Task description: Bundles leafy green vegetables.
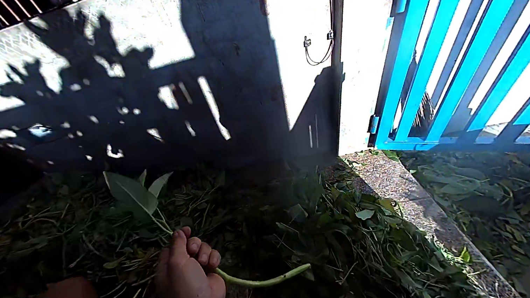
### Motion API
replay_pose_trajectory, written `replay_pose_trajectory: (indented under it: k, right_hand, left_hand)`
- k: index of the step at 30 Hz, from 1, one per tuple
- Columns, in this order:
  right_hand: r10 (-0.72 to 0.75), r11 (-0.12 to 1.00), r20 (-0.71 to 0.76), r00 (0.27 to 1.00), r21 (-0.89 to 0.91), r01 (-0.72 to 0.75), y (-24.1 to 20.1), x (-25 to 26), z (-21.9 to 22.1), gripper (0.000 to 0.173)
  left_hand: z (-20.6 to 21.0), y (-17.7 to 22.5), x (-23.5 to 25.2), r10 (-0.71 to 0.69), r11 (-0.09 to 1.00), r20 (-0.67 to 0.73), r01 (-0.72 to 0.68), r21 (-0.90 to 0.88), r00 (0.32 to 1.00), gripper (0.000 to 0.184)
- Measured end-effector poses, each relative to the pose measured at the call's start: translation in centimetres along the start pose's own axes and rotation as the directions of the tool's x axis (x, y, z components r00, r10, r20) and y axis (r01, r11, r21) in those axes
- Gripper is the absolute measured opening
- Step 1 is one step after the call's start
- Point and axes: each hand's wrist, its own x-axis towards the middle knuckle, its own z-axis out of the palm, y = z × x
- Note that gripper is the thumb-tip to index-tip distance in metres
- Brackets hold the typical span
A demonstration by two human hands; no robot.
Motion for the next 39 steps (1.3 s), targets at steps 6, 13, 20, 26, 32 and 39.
replay_pose_trajectory:
  k: [6,13,20,26,32,39]
  right_hand:
    - [0.628,0.778,-0.633,0.452,0.530,-0.338,6.4,6.7,-4.4,0.039]
    - [0.609,0.781,-0.551,0.571,0.541,-0.310,6.8,9.3,-5.5,0.069]
    - [0.319,0.917,-0.753,0.576,0.398,0.012,2.0,7.3,-1.1,0.048]
    - [0.298,0.940,-0.682,0.668,0.330,-0.083,3.0,5.1,-4.3,0.036]
    - [0.082,0.805,-0.925,0.372,0.281,0.522,-3.6,0.3,-4.5,0.022]
    - [0.236,0.371,-0.699,0.675,0.707,0.602,-7.0,-0.3,-4.6,0.026]
  left_hand:
    - [-0.4,-0.4,0.0,-0.183,0.983,0.075,0.183,0.007,0.980,0.031]
    - [0.2,-0.6,-0.6,-0.222,0.973,0.136,0.209,0.100,0.966,0.027]
    - [0.7,-1.5,-1.1,-0.247,0.964,0.203,0.219,0.151,0.948,0.024]
    - [0.2,-1.7,-1.6,-0.263,0.958,0.229,0.227,0.174,0.937,0.025]
    - [0.4,-1.7,-1.8,-0.262,0.951,0.174,0.223,0.214,0.949,0.020]
    - [0.7,-2.4,-2.5,-0.302,0.938,0.199,0.253,0.238,0.932,0.015]
